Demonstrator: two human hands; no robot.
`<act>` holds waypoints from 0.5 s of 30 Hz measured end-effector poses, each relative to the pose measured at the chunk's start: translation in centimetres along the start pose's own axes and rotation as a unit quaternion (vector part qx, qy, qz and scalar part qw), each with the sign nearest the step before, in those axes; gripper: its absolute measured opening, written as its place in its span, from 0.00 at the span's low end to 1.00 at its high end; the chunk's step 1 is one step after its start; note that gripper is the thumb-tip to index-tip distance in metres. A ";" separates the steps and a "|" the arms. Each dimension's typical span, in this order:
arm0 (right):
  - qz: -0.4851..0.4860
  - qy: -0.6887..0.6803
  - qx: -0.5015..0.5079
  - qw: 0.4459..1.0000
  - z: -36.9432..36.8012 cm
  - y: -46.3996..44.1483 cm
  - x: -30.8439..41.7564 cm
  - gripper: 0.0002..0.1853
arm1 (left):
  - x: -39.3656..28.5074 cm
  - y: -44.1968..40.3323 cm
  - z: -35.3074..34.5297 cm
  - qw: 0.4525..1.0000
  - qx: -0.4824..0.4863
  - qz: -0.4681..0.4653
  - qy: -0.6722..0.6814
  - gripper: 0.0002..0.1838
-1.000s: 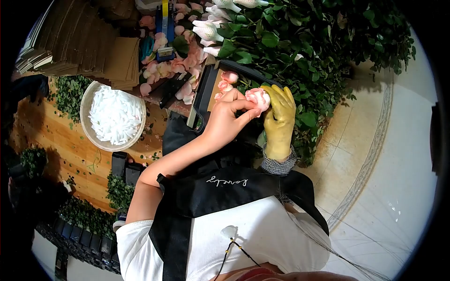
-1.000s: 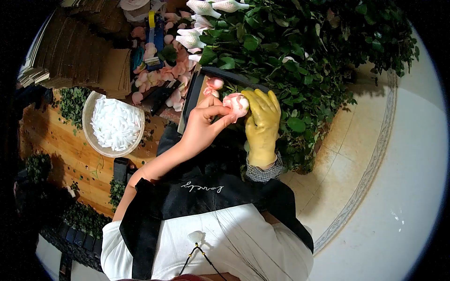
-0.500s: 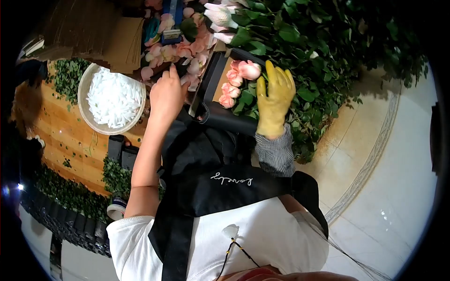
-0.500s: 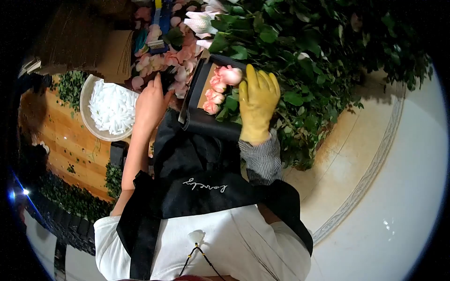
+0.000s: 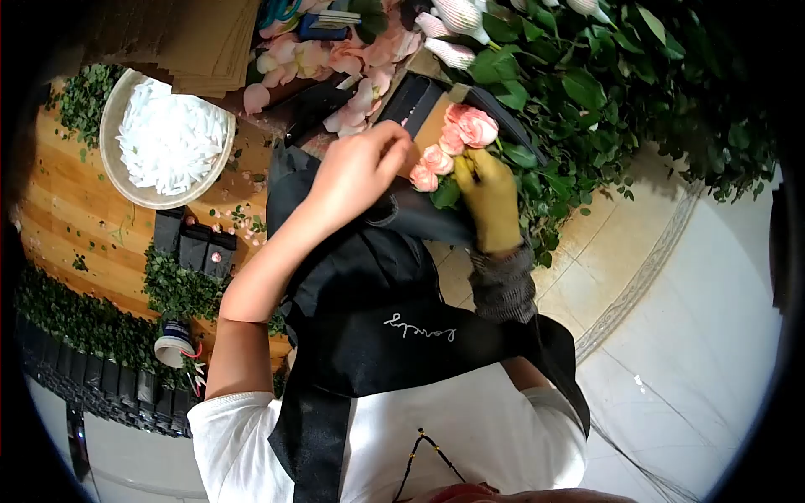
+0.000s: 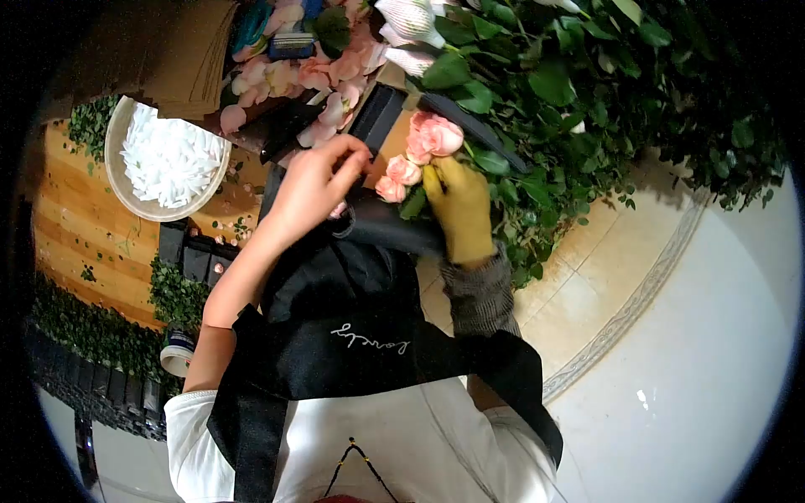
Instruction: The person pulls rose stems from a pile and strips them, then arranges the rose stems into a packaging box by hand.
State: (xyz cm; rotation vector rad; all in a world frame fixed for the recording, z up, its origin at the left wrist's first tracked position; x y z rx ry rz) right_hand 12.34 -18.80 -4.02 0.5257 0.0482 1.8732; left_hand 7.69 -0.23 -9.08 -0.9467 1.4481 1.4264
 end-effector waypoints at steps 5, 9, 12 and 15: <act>0.004 0.056 -0.002 0.998 3.1 1.9 3.2 0.08 | 0.7 -0.6 -2.0 0.998 0.064 0.011 -0.024 0.08; 0.004 0.178 0.099 0.979 -1.4 1.4 1.6 0.11 | 0.2 -0.8 -3.3 0.996 0.079 -0.020 -0.045 0.10; -0.057 0.116 0.099 0.987 -2.2 1.1 0.4 0.11 | 0.2 -0.8 -3.7 0.997 0.061 -0.050 -0.004 0.10; -0.176 -0.072 0.048 0.981 -1.6 3.3 -2.6 0.11 | -0.4 -0.7 -3.3 0.990 0.075 -0.028 0.118 0.10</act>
Point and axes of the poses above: each hand's wrist, its own y-axis away from the middle knuckle, its own z-axis out of the back of the hand, x = y × z, the point moved 10 cm from there along -y, towards the middle knuckle, and after that the axes turned 1 degree about y, right-handed, at the moved point
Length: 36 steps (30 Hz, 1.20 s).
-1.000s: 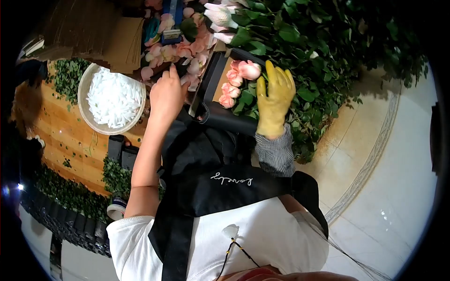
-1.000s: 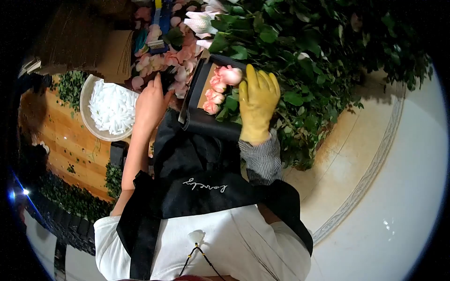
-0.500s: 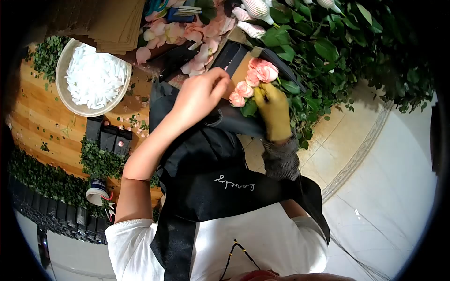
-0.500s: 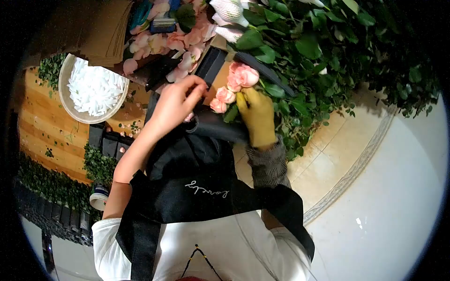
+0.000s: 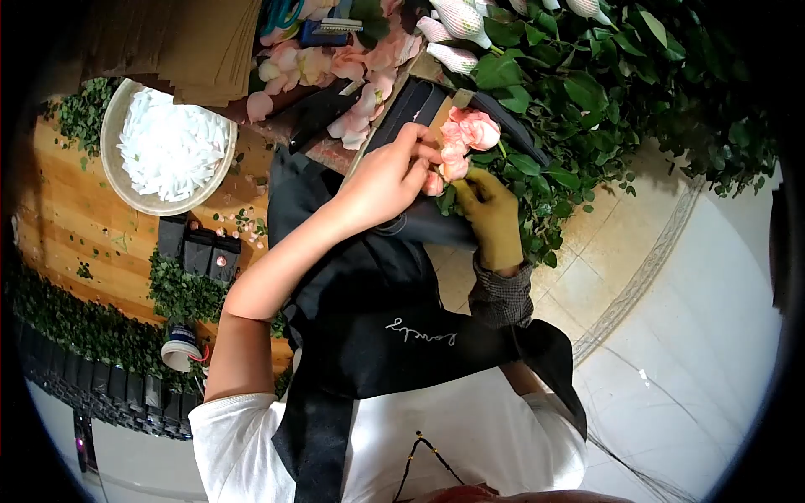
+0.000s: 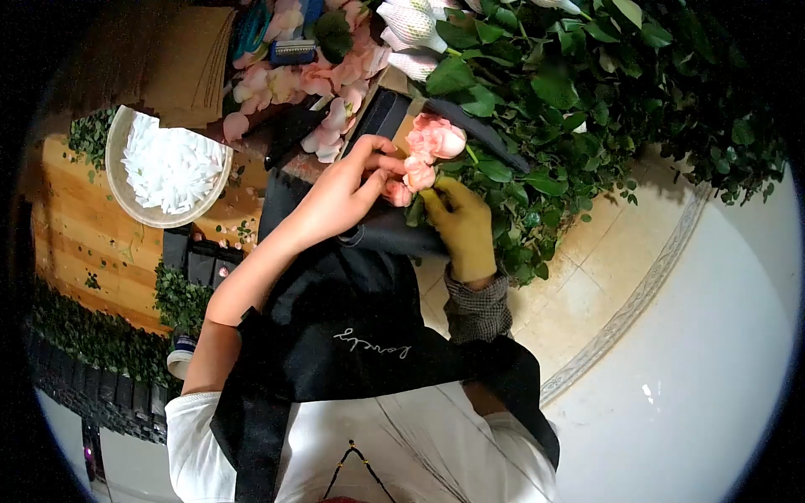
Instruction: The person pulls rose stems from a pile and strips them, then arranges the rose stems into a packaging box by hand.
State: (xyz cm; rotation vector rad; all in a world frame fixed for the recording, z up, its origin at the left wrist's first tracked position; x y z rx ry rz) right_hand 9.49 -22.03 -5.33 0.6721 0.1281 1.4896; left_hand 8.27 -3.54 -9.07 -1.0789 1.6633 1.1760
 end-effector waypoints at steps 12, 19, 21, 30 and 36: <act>0.048 0.081 -0.031 0.995 0.5 1.0 2.0 0.18 | -2.5 0.0 3.3 0.976 -0.131 -0.048 -0.166 0.12; 0.119 0.113 -0.063 0.984 0.5 -0.5 3.3 0.10 | -4.6 1.5 3.0 0.974 -0.117 -0.034 -0.189 0.09; -0.001 -0.156 -0.064 0.986 0.6 0.3 -0.2 0.10 | -5.0 2.0 1.6 0.976 -0.087 -0.057 -0.190 0.09; -0.139 -0.418 -0.108 0.891 -0.1 3.5 -3.4 0.16 | -7.2 1.6 -4.2 0.976 -0.039 -0.134 -0.167 0.07; -0.107 -0.431 -0.146 0.884 0.6 3.6 -2.6 0.15 | -8.0 1.6 -5.2 0.958 -0.032 -0.168 -0.230 0.07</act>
Point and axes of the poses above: each hand's wrist, its own y-axis away from the middle knuckle, its own z-axis out of the back of the hand, x = y × z, the point moved 10 cm from there along -y, towards the middle knuckle, and after that the axes turned 1 degree about y, right-handed, at the moved point
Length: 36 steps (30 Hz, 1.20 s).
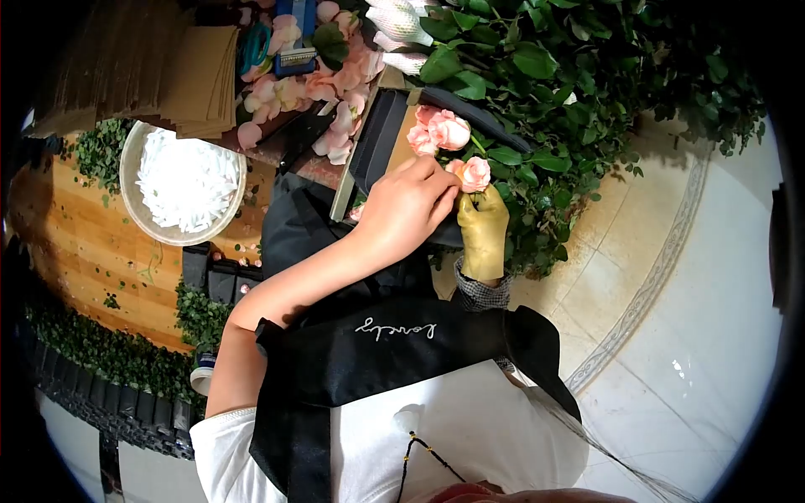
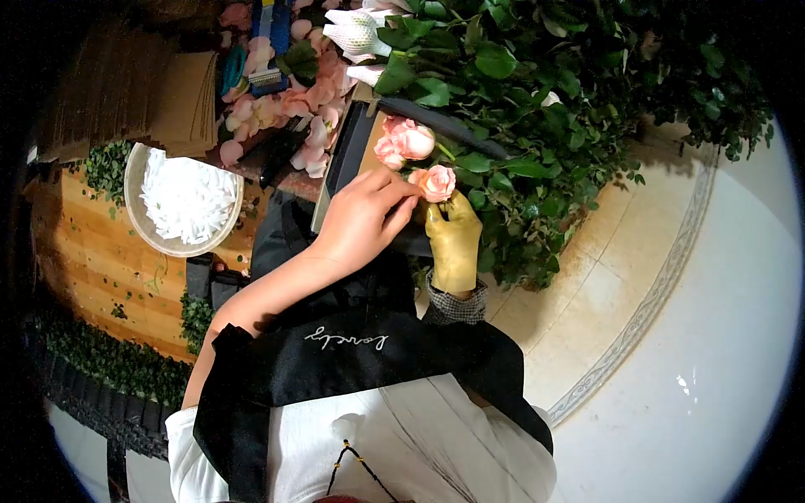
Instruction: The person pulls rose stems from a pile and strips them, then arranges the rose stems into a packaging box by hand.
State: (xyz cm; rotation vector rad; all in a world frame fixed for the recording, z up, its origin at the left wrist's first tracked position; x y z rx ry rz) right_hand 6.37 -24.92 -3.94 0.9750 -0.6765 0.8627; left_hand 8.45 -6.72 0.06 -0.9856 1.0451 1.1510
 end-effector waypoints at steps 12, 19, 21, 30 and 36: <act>0.053 0.123 -0.041 0.990 0.8 0.1 0.2 0.14 | 1.5 -1.2 -1.3 0.998 0.029 0.027 -0.052 0.07; 0.165 0.216 -0.084 0.959 1.1 0.4 1.3 0.15 | 1.5 -1.1 -1.0 0.998 0.011 0.027 -0.052 0.09; 0.201 0.239 -0.088 0.946 0.8 0.6 2.1 0.15 | 1.3 -1.2 -0.9 0.998 0.016 0.027 -0.053 0.09; 0.183 0.211 -0.088 0.956 1.5 0.0 -0.1 0.15 | 1.4 -1.1 -1.0 0.998 0.013 0.015 -0.057 0.08; 0.131 0.199 -0.092 0.967 1.8 0.0 -0.4 0.15 | 2.1 -1.2 -0.9 0.997 0.004 0.034 -0.062 0.07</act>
Point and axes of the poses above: each hand's wrist, its own y-axis away from the middle knuckle, its own z-axis out of the back of the hand, x = y × z, the point moved 10 cm from there along -y, towards the middle knuckle, and after that the axes turned 1 degree about y, right-handed, at the moved point
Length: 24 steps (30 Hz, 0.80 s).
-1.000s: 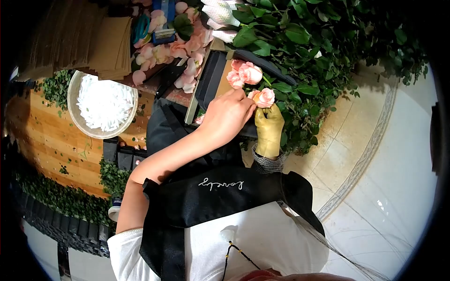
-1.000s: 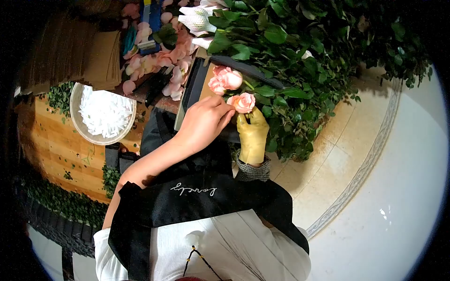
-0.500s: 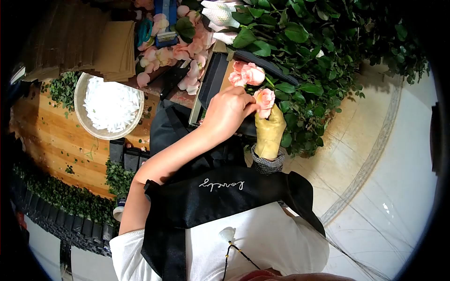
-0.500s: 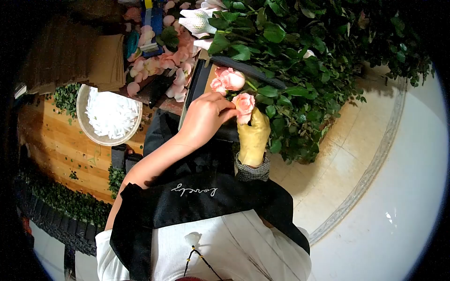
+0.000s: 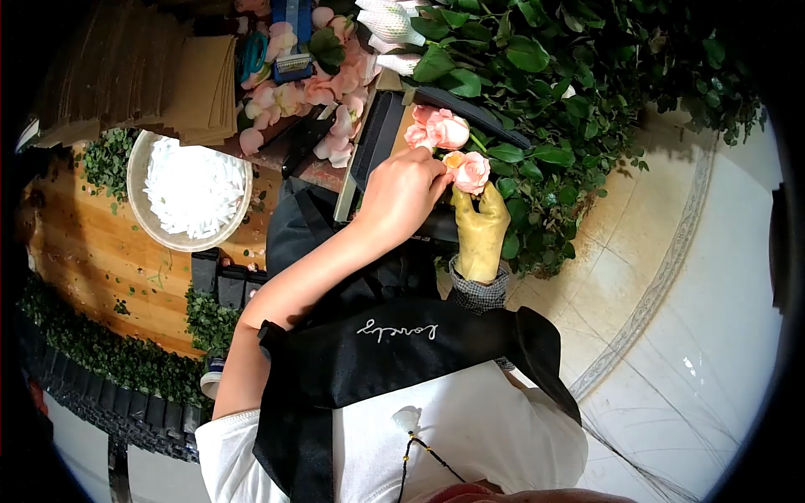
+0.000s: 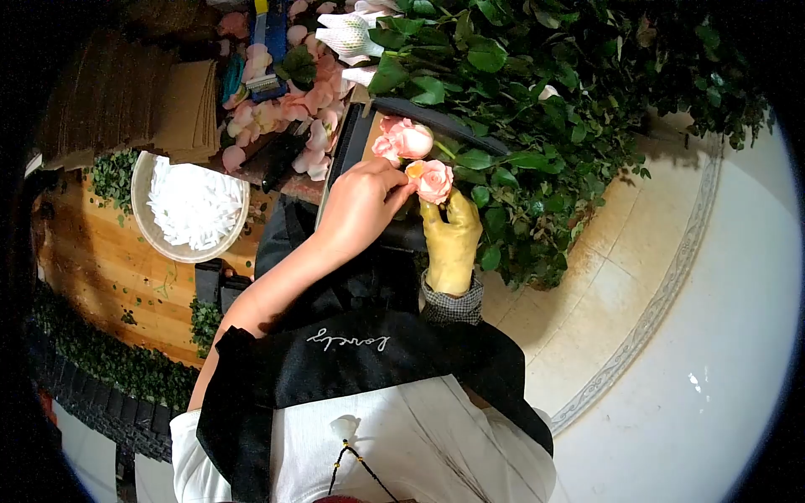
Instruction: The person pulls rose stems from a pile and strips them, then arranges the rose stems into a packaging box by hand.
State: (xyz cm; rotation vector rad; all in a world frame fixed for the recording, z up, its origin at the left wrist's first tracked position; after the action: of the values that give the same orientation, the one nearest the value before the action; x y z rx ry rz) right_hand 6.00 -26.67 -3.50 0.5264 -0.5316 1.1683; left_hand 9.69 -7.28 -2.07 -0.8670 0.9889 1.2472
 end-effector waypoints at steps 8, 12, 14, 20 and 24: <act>-0.041 -0.026 0.034 0.998 -0.5 0.0 0.8 0.15 | 0.4 -0.3 1.0 0.999 -0.004 0.001 -0.036 0.09; -0.062 -0.032 0.040 0.997 -0.6 0.0 0.4 0.15 | 1.8 0.2 3.7 0.998 -0.053 0.029 -0.004 0.11; -0.068 -0.028 0.051 0.996 -0.7 0.1 0.2 0.16 | 3.5 0.6 6.8 0.985 -0.149 0.085 -0.005 0.16; -0.032 -0.047 0.044 0.997 -0.8 0.0 0.4 0.16 | 2.5 0.7 3.7 0.992 -0.024 0.042 0.118 0.08; -0.028 -0.043 0.042 0.998 -0.7 0.2 -0.1 0.16 | 0.2 0.0 1.4 0.997 -0.018 -0.009 0.072 0.10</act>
State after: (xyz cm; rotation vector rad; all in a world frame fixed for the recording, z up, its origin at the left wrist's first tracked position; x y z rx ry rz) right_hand 5.88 -26.21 -4.07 0.6614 -0.5401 1.1225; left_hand 9.92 -5.91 -1.78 -1.0020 1.0739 1.2035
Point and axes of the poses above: each hand's wrist, its own y-axis away from the middle knuckle, its own z-axis out of the back of the hand, x = y × z, the point moved 10 cm from there along -y, towards the middle knuckle, and after that the axes turned 1 degree about y, right-handed, at the moved point
